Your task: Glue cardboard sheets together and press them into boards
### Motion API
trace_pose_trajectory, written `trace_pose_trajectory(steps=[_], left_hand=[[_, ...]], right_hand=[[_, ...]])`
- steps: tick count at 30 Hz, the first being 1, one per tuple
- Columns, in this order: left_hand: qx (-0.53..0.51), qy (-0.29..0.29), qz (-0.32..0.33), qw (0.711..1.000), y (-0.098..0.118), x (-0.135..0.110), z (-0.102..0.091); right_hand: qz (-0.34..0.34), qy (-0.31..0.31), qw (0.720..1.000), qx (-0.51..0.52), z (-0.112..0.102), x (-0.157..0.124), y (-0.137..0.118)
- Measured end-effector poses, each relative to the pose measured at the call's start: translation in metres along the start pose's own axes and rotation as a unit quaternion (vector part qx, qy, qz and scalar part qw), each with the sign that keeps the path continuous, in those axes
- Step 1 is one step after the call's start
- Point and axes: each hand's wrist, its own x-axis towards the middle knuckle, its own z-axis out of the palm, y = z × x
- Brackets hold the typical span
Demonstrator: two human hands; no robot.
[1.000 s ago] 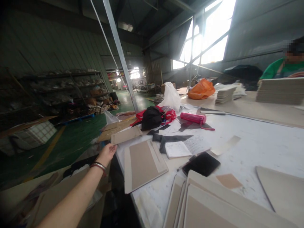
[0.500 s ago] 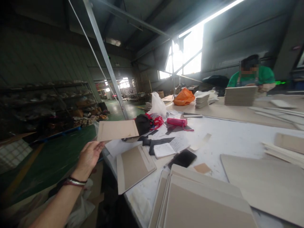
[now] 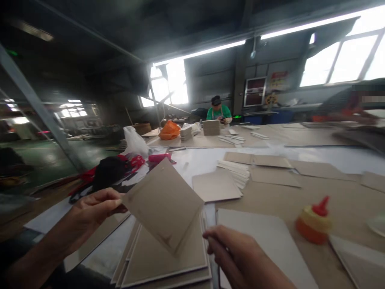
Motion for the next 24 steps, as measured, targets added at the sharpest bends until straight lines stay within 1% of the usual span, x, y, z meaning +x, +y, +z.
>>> trace_pose_trajectory(steps=[2,3,6,7,8,9,12,14,16,18,20,22,24], left_hand=[[0.041,-0.051,0.011,0.998,0.011,0.001,0.027],[0.063,-0.071,0.015,0.995,0.015,0.000,0.039],[0.144,-0.126,0.032,0.981,0.025,-0.004,0.074],[0.177,-0.143,0.056,0.972,0.029,-0.007,0.086],[0.216,-0.161,0.093,0.959,0.032,-0.011,0.098],[0.256,-0.175,0.142,0.940,0.035,-0.016,0.109],[0.357,-0.197,0.293,0.865,0.045,-0.031,0.140],[0.389,-0.208,0.361,0.822,0.049,-0.040,0.156],[0.403,-0.225,0.408,0.787,0.052,-0.044,0.168],[0.416,-0.242,0.443,0.756,0.053,-0.046,0.177],[0.443,-0.248,0.472,0.721,0.052,-0.047,0.185],[0.477,-0.238,0.508,0.677,0.049,-0.048,0.192],[0.500,-0.205,0.552,0.635,0.045,-0.051,0.201]], right_hand=[[-0.005,0.001,1.000,0.020,-0.015,0.007,-0.010],[-0.001,0.011,0.999,0.032,-0.022,0.010,-0.013],[0.032,0.036,0.996,0.074,-0.040,0.013,-0.018],[0.051,0.043,0.994,0.090,-0.046,0.013,-0.020],[0.072,0.048,0.990,0.108,-0.051,0.012,-0.022],[0.097,0.049,0.986,0.127,-0.056,0.010,-0.024],[0.183,0.044,0.967,0.171,-0.069,0.004,-0.028],[0.226,0.042,0.953,0.198,-0.074,-0.001,-0.028],[0.252,0.054,0.940,0.223,-0.079,-0.006,-0.025],[0.278,0.064,0.929,0.237,-0.082,-0.011,-0.021],[0.301,0.059,0.921,0.241,-0.084,-0.015,-0.016],[0.314,0.048,0.914,0.250,-0.085,-0.018,-0.011],[0.324,0.046,0.908,0.260,-0.085,-0.019,-0.007]])
